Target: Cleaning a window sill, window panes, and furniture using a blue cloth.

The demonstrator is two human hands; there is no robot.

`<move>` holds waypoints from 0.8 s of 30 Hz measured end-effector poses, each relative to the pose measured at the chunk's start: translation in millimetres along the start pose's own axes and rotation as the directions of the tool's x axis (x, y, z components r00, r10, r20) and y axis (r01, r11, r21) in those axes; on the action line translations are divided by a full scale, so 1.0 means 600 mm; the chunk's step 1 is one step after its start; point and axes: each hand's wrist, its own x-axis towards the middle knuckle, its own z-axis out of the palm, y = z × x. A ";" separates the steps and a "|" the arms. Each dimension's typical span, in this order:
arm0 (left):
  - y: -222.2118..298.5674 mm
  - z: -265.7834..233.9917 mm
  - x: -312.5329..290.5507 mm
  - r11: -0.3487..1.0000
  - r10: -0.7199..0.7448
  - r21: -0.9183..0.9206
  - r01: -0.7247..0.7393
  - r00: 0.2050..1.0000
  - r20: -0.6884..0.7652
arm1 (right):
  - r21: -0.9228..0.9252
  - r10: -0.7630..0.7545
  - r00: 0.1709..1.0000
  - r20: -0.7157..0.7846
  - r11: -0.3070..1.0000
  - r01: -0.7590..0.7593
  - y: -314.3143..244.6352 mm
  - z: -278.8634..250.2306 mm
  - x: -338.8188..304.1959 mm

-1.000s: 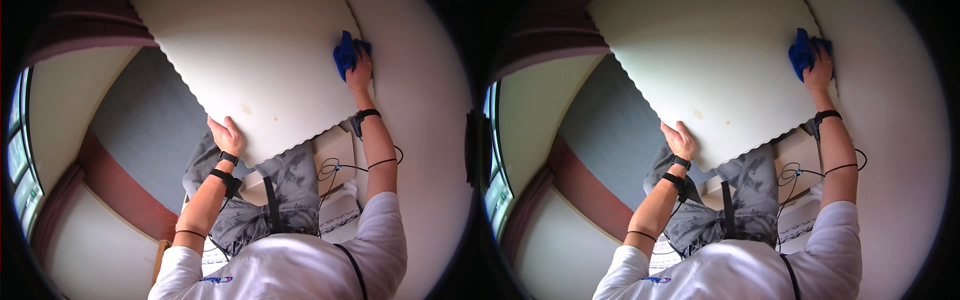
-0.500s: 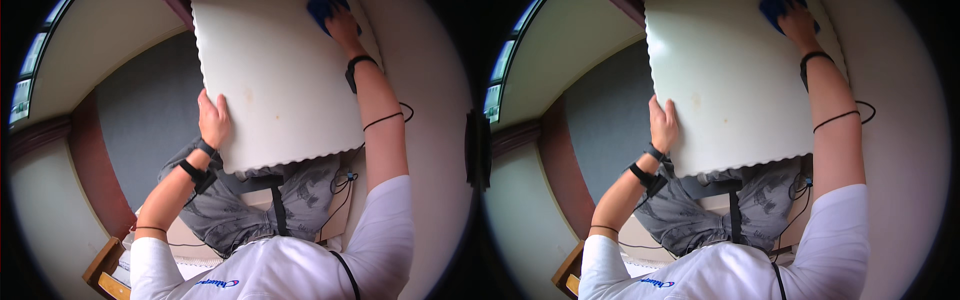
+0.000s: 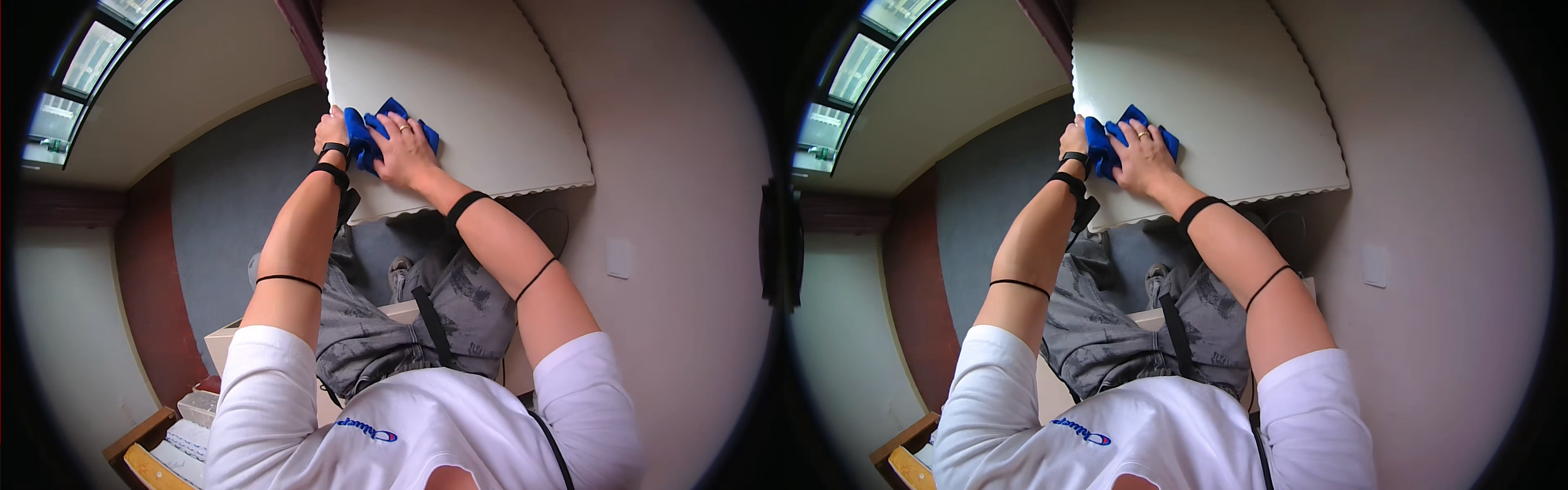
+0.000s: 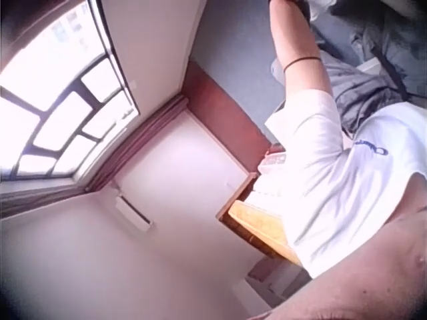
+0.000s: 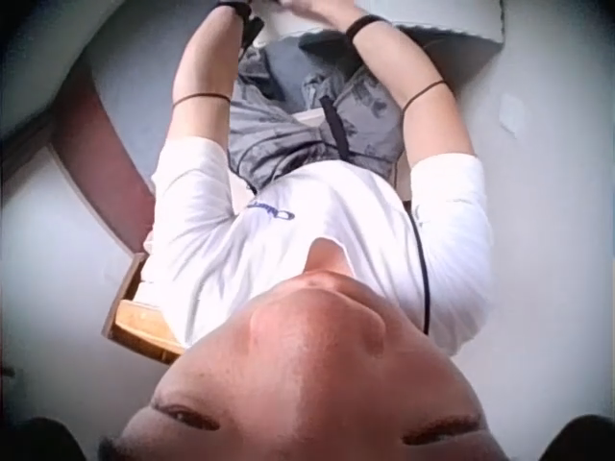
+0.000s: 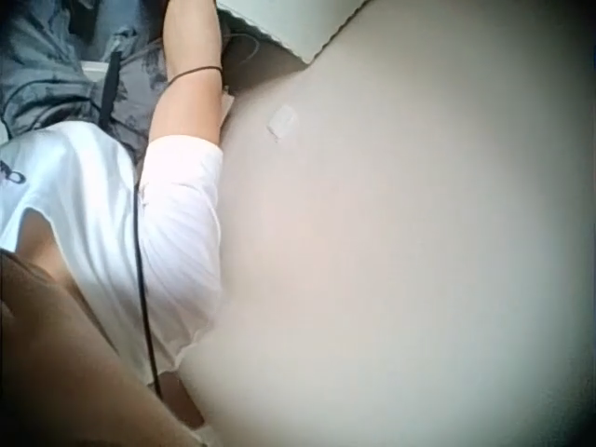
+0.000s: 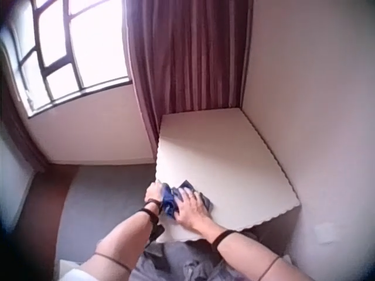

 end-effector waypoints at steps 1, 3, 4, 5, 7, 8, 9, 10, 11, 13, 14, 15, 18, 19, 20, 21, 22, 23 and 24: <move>0.002 -0.005 -0.007 1.000 0.008 0.002 -0.008 1.000 0.004 | 0.026 -0.038 0.999 0.024 0.999 0.038 0.002 -0.010 -0.018; 0.013 -0.016 -0.024 0.997 -0.016 0.071 0.019 0.999 -0.045 | 0.062 -0.057 0.998 0.037 0.997 0.055 0.055 -0.037 -0.047; 0.023 -0.016 -0.039 0.995 0.016 0.096 -0.010 0.998 -0.064 | 0.035 0.033 0.999 -0.022 0.999 -0.033 0.108 -0.048 -0.067; 0.023 -0.020 -0.044 0.995 0.013 0.100 -0.006 0.997 -0.071 | -0.041 0.135 0.989 -0.066 0.990 -0.138 0.161 -0.067 -0.085; 0.033 -0.027 -0.046 0.997 0.029 0.071 -0.025 0.997 -0.070 | -0.160 0.321 0.932 -0.168 0.924 -0.347 0.285 -0.118 -0.125; 0.039 -0.025 -0.047 0.997 0.039 0.072 -0.035 0.997 -0.068 | -0.239 0.410 0.892 -0.191 0.862 -0.448 0.352 -0.140 -0.149; 0.050 -0.016 -0.050 0.997 0.056 0.065 -0.052 0.997 -0.058 | -0.262 0.416 0.864 -0.283 0.834 -0.487 0.428 -0.158 -0.186; 0.039 -0.023 -0.042 0.996 0.045 0.075 -0.039 0.996 -0.076 | -0.228 0.488 0.829 -0.274 0.805 -0.548 0.449 -0.168 -0.198; 0.038 -0.024 -0.045 0.997 0.043 0.073 -0.038 0.996 -0.078 | -0.228 0.485 0.831 -0.274 0.806 -0.546 0.456 -0.167 -0.208; 0.043 -0.026 -0.050 0.996 0.047 0.081 -0.040 0.995 -0.084 | -0.423 0.595 0.759 -0.265 0.636 -0.646 0.465 -0.156 -0.215; 0.043 -0.031 -0.054 0.997 0.031 0.077 -0.025 0.996 -0.082 | -0.405 0.650 0.727 -0.221 0.617 -0.675 0.454 -0.150 -0.198; 0.041 -0.033 -0.053 0.997 0.032 0.078 -0.025 0.996 -0.082 | -0.404 0.650 0.727 -0.221 0.617 -0.675 0.448 -0.142 -0.179; 0.032 -0.044 -0.049 0.997 0.033 0.079 -0.026 0.995 -0.098 | -0.372 0.542 0.819 -0.187 0.733 -0.570 0.415 -0.111 -0.101; 0.032 -0.043 -0.051 0.996 0.030 0.081 -0.022 0.995 -0.098 | -0.355 0.530 0.833 -0.159 0.757 -0.549 0.393 -0.100 -0.067; 0.029 -0.041 -0.054 0.996 0.025 0.083 -0.017 0.995 -0.096 | -0.349 0.519 0.844 -0.138 0.771 -0.532 0.369 -0.088 -0.035; 0.029 -0.043 -0.055 0.996 0.023 0.086 -0.015 0.995 -0.100 | -0.341 0.507 0.853 -0.120 0.786 -0.515 0.341 -0.078 -0.001; 0.038 -0.042 -0.059 0.996 0.037 0.082 -0.030 0.995 -0.096 | -0.328 0.493 0.863 -0.114 0.801 -0.501 0.323 -0.073 0.030; 0.046 -0.040 -0.062 0.996 0.051 0.079 -0.043 0.994 -0.092 | -0.314 0.479 0.872 -0.106 0.816 -0.486 0.303 -0.066 0.055; 0.051 -0.040 -0.065 0.996 0.065 0.071 -0.059 0.994 -0.085 | -0.292 0.444 0.891 -0.093 0.844 -0.450 0.273 -0.060 0.074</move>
